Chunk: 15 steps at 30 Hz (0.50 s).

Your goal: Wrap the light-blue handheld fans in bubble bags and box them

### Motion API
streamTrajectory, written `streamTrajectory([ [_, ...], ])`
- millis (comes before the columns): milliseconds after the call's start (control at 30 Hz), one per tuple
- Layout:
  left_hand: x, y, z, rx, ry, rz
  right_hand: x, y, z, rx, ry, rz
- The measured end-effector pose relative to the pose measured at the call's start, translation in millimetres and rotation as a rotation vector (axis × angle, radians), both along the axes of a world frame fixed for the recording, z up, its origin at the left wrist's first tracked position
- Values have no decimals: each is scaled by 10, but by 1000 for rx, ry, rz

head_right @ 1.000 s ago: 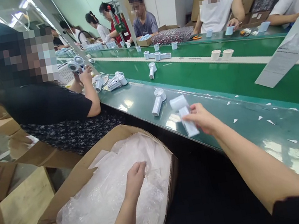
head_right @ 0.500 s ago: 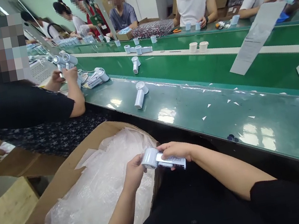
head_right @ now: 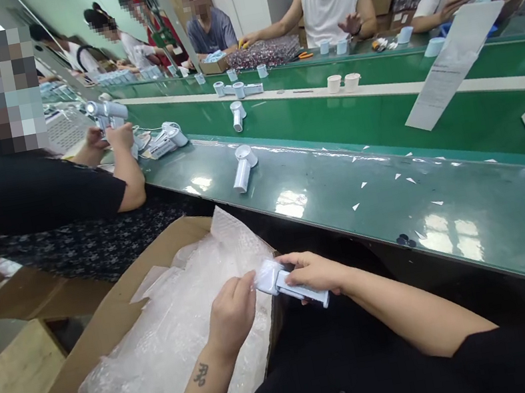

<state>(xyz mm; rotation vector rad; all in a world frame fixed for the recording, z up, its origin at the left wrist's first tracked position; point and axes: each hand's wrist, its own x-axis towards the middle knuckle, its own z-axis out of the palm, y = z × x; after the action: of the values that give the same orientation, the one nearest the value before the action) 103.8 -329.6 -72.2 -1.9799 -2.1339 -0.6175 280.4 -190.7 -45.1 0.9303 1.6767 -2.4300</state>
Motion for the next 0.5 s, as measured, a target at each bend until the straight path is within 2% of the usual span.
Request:
streamTrajectory([
  [100,74,-10,-226,12,-49,281,-23,-62,-87,-93,19,-132],
  [167,186,0,-365,-30,-161,408,-53,-114,-161,-117,-47,-223],
  [233,337,2,-443,-28,-243,391,-86,-152,-223,-157,-105,-304],
  [367,606,-17,-460,83,-324,149,-126,-187,-270,-229,-102,-357],
  [433,647,-4,-446,100,-432,190,-120,-179,-255,-162,-77,-334],
  [500,616,41,-412,96,-531,260,-99,-136,-204,53,-85,-257],
])
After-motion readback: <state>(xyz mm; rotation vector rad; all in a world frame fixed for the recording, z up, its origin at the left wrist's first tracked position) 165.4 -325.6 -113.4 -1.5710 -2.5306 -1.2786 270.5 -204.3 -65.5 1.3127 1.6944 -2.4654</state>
